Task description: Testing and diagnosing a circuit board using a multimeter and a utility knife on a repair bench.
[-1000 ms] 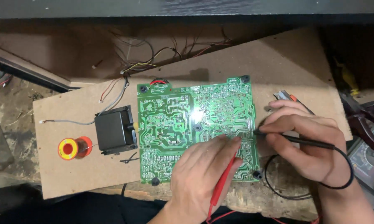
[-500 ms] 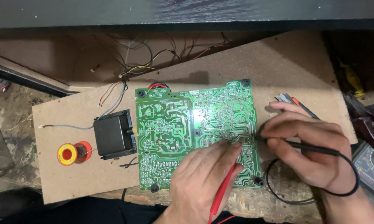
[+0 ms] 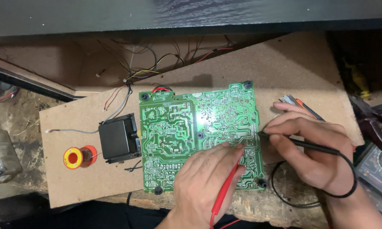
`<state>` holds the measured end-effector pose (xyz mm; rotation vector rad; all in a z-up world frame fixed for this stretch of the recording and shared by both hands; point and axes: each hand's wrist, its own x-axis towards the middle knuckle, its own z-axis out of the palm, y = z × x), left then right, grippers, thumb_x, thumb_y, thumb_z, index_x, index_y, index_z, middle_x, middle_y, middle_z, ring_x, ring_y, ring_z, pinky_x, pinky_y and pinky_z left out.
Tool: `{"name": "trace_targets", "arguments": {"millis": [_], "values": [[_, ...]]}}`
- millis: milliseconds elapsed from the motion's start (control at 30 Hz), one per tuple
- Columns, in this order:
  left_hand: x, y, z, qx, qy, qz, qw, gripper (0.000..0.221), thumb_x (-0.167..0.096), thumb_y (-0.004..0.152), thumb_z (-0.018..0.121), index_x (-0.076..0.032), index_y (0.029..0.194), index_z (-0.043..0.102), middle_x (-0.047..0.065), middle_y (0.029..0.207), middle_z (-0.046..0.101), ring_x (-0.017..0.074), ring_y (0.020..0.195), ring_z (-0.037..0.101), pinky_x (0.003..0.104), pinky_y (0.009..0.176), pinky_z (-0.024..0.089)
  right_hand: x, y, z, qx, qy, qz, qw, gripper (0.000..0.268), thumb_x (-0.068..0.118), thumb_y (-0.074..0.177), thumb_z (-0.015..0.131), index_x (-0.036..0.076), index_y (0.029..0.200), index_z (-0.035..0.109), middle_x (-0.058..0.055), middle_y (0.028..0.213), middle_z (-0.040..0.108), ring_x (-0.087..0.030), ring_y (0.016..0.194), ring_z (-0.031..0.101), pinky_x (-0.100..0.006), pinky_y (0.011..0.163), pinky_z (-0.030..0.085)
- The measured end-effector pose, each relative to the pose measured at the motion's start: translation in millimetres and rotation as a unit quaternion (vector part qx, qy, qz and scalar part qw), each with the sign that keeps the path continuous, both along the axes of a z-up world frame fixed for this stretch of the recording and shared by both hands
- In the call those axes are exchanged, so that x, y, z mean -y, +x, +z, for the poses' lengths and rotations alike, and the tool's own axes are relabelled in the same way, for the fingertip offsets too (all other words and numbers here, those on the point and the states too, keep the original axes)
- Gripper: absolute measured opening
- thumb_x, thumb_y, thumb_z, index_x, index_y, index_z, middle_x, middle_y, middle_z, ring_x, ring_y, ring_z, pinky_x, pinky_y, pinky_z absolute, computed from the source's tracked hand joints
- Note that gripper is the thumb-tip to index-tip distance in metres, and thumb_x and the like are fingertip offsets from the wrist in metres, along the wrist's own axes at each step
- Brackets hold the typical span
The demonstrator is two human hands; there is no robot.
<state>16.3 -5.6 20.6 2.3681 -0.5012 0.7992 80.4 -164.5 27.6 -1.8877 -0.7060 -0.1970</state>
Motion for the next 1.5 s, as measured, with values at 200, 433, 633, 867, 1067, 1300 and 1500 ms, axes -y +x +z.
{"name": "trace_targets", "arguments": {"millis": [200, 433, 633, 867, 1067, 1300, 1500], "values": [[0.3, -1.6, -1.1, -0.016, -0.037, -0.011, 0.999, 0.016, -0.01, 0.079, 0.055, -0.001, 0.093, 0.055, 0.01, 0.091, 0.062, 0.0195, 0.085, 0.063, 0.028, 0.077, 0.05, 3.7, 0.6, -2.8, 0.004, 0.004, 0.013, 1.0, 0.006, 0.0, 0.071, 0.052, -0.002, 0.067, 0.055, -0.01, 0.069, 0.059, -0.019, 0.069, 0.059, -0.046, 0.097, 0.04], [-2.0, -5.5, 5.7, -0.055, -0.115, -0.019, 0.992, 0.018, -0.006, 0.082, 0.046, 0.003, 0.098, 0.051, 0.014, 0.095, 0.058, 0.0244, 0.09, 0.06, 0.03, 0.08, 0.049, -1.4, -0.3, -2.6, -0.003, 0.004, 0.029, 1.0, 0.006, 0.005, 0.071, 0.054, 0.0, 0.071, 0.058, -0.008, 0.07, 0.059, -0.017, 0.07, 0.059, -0.043, 0.096, 0.04], [-4.0, -6.6, 9.1, -0.081, -0.152, -0.024, 0.985, 0.018, -0.008, 0.083, 0.041, 0.002, 0.093, 0.052, 0.013, 0.09, 0.058, 0.0255, 0.087, 0.059, 0.032, 0.078, 0.048, -1.6, -1.0, -6.6, 0.006, 0.008, 0.03, 1.0, 0.006, 0.004, 0.072, 0.052, 0.0, 0.067, 0.055, -0.008, 0.07, 0.059, -0.017, 0.069, 0.057, -0.044, 0.096, 0.041], [-5.2, -7.0, 8.2, -0.078, -0.14, -0.038, 0.986, 0.016, -0.004, 0.082, 0.044, 0.002, 0.094, 0.052, 0.014, 0.091, 0.058, 0.026, 0.087, 0.059, 0.032, 0.079, 0.048, 2.7, 0.3, -12.3, 0.022, 0.015, -0.001, 1.0, 0.004, 0.002, 0.073, 0.053, 0.0, 0.07, 0.055, -0.009, 0.069, 0.057, -0.016, 0.066, 0.056, -0.041, 0.095, 0.043], [-5.3, -6.9, 3.8, -0.066, -0.122, -0.041, 0.99, 0.015, -0.003, 0.08, 0.049, 0.001, 0.095, 0.052, 0.012, 0.092, 0.058, 0.0249, 0.088, 0.058, 0.032, 0.08, 0.047, -1.9, -1.3, -4.7, 0.048, 0.037, 0.0, 0.998, 0.008, 0.002, 0.075, 0.048, -0.001, 0.067, 0.051, -0.013, 0.069, 0.057, -0.021, 0.07, 0.06, -0.043, 0.095, 0.04], [-4.9, -6.9, 1.3, -0.075, -0.098, -0.034, 0.992, 0.016, -0.006, 0.081, 0.05, 0.0, 0.096, 0.052, 0.011, 0.094, 0.058, 0.0243, 0.091, 0.058, 0.033, 0.083, 0.045, -5.0, -3.1, -0.9, 0.052, 0.035, -0.013, 0.998, 0.01, 0.003, 0.077, 0.046, -0.004, 0.073, 0.051, -0.021, 0.085, 0.057, -0.028, 0.086, 0.059, -0.045, 0.099, 0.039], [-4.7, -6.4, 3.4, -0.072, -0.093, -0.036, 0.992, 0.016, -0.006, 0.08, 0.05, 0.0, 0.095, 0.052, 0.012, 0.094, 0.058, 0.0247, 0.09, 0.058, 0.033, 0.082, 0.046, -6.5, -3.0, -2.6, 0.064, 0.029, -0.026, 0.997, 0.011, 0.003, 0.078, 0.046, -0.005, 0.077, 0.053, -0.021, 0.088, 0.058, -0.028, 0.088, 0.058, -0.045, 0.098, 0.041]]}}
